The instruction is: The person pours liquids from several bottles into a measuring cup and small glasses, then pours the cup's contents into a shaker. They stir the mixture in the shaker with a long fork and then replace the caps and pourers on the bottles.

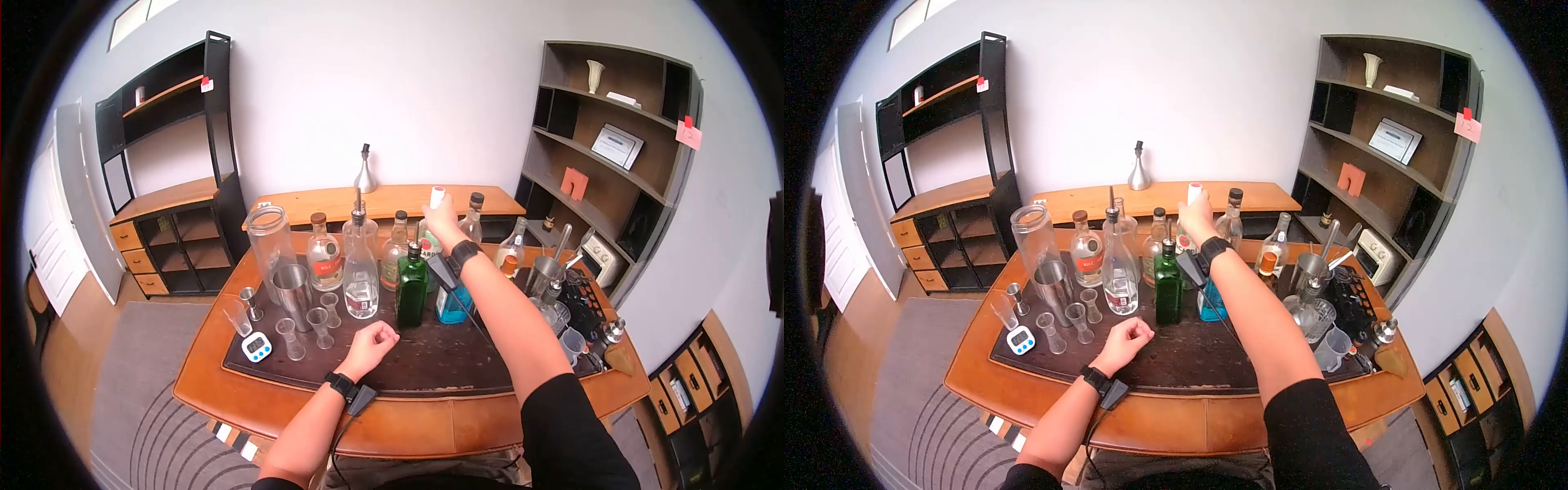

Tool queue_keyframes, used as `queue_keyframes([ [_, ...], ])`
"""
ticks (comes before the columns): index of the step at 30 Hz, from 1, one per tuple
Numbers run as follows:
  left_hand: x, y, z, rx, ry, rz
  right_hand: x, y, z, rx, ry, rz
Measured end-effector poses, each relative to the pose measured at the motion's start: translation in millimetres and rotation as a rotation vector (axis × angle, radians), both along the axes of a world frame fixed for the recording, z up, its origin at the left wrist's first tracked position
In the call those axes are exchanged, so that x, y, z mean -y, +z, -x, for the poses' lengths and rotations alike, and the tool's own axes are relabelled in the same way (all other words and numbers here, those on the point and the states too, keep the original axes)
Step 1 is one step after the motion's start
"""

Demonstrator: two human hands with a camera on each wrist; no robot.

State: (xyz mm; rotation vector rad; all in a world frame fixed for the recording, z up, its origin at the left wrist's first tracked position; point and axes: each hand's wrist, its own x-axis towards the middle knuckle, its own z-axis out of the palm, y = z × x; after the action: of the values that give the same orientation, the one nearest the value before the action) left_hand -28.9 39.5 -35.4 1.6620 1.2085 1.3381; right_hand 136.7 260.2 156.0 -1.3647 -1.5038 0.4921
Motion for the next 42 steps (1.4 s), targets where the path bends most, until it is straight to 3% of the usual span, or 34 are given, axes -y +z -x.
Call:
queue_keyframes([
  [6, 2, 4, -3, 0.046, -0.041, -0.003, -31, -16, 0, 0.116, -0.074, -0.031],
  [9, 0, 1, -2, -0.010, 0.003, -0.013, -26, 2, -2, 0.136, -0.058, -0.213],
  [13, 1, 2, -3, -0.011, 0.005, -0.020, -9, 81, -12, 0.185, -0.033, -0.468],
  [19, -3, -3, -2, 0.019, -0.014, -0.037, 86, 220, -50, 0.212, 0.007, -0.640],
  [21, -4, -4, -2, 0.015, -0.018, -0.038, 105, 242, -68, 0.112, 0.255, -0.718],
  [22, -3, -2, -2, 0.021, -0.022, -0.024, 123, 247, -72, 0.115, 0.247, -0.718],
  [24, -3, -1, -3, 0.026, -0.033, -0.012, 162, 236, -77, -0.155, 0.524, -0.657],
  [27, -5, -6, 0, 0.103, -0.153, 0.075, 202, 188, -86, -0.334, 0.713, -0.396],
  [29, 2, 3, -5, 0.202, -0.254, 0.106, 225, 141, -86, -0.331, 0.670, -0.264],
  [30, 6, 8, -7, 0.302, -0.349, 0.135, 228, 115, -87, -0.401, 0.748, -0.214],
  [32, 13, 18, -8, 0.270, -0.435, 0.200, 220, 63, -84, -0.511, 0.757, -0.101],
  [34, 24, 25, -19, 0.539, -0.659, 0.266, 211, 23, -80, -0.541, 0.755, -0.044],
  [35, 23, 21, -20, 0.556, -0.745, 0.275, 206, 7, -77, -0.563, 0.735, -0.018],
  [38, 24, 18, -27, 0.622, -0.877, 0.376, 194, -22, -69, -0.534, 0.693, 0.015],
  [42, 37, 30, -33, 0.626, -0.838, 0.438, 184, -36, -61, -0.495, 0.697, 0.017],
])
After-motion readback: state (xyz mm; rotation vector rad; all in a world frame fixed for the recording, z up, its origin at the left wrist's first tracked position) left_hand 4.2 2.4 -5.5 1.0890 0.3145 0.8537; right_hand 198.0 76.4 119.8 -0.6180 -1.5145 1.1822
